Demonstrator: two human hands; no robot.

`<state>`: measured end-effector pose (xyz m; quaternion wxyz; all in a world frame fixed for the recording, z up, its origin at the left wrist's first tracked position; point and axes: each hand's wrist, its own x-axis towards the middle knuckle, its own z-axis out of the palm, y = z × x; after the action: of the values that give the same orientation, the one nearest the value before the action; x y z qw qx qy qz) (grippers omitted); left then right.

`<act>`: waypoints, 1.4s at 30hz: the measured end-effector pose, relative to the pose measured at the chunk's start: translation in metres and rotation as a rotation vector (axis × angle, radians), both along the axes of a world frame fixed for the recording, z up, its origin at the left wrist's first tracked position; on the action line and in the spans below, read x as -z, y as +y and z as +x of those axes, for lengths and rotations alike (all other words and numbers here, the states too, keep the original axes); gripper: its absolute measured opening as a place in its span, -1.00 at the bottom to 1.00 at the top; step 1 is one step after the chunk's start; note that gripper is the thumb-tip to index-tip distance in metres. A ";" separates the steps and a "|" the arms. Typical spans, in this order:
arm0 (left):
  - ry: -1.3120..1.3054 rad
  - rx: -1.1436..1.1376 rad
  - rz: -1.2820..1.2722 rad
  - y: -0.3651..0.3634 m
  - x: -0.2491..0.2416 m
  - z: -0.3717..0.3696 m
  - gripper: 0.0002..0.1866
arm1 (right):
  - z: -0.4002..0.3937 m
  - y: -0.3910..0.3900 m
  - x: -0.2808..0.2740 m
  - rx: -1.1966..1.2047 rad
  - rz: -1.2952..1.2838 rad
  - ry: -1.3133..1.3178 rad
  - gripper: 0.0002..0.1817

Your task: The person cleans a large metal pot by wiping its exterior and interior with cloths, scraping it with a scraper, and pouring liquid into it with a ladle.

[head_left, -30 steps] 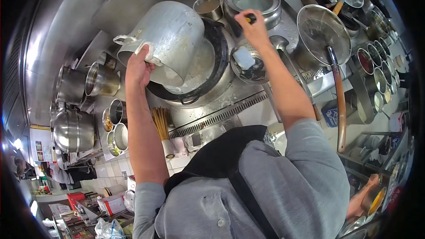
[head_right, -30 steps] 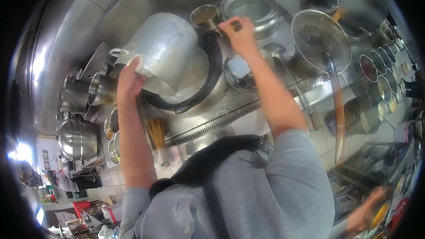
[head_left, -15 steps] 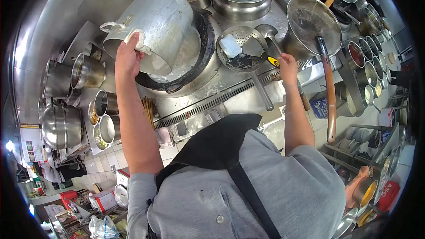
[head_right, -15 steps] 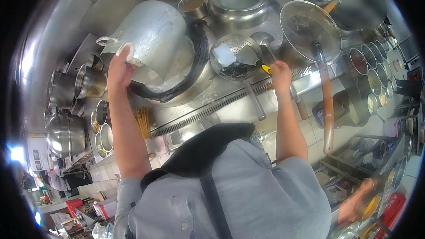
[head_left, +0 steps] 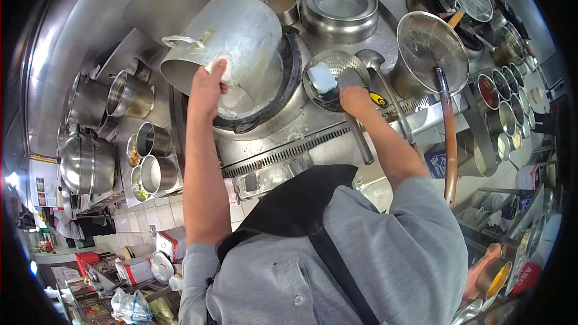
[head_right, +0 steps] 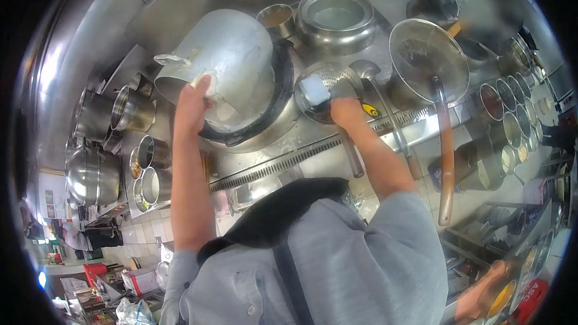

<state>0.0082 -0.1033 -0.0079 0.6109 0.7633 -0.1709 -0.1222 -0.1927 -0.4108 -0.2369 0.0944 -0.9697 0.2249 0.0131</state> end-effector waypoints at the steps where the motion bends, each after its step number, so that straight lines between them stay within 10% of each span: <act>1: -0.005 -0.006 0.019 -0.003 0.000 -0.006 -0.63 | 0.005 -0.008 0.003 0.022 0.086 -0.098 -0.73; 9: -0.041 -0.008 0.053 -0.007 0.006 -0.026 -0.63 | 0.051 -0.047 0.025 0.328 1.131 -0.335 -0.74; 18: -0.039 0.013 0.095 -0.005 0.011 -0.033 -0.61 | 0.015 -0.057 -0.019 0.169 1.405 -0.234 -0.76; 24: -0.081 -0.059 0.122 -0.007 0.015 -0.044 -0.61 | 0.000 -0.049 -0.029 -0.152 0.796 -0.302 -0.82; 30: -0.088 -0.193 0.104 0.027 0.021 -0.084 -0.61 | -0.030 -0.055 -0.050 0.009 0.475 -0.494 -0.80; 37: 0.094 -0.107 0.214 0.100 0.089 -0.132 -0.61 | -0.018 -0.031 -0.021 -0.116 0.619 -0.414 -0.79; 40: 0.224 -0.183 0.203 0.120 0.111 -0.145 -0.63 | 0.009 -0.032 0.005 0.026 1.077 -0.183 -0.80; 42: 0.248 -0.198 0.187 0.127 0.112 -0.151 -0.66 | 0.031 -0.049 0.024 0.008 0.760 -0.342 -0.78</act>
<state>-0.1424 0.0234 -0.1204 0.5626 0.8091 -0.0060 -0.1701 -0.1615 -0.4600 -0.2606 0.4817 -0.8532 0.1887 -0.0666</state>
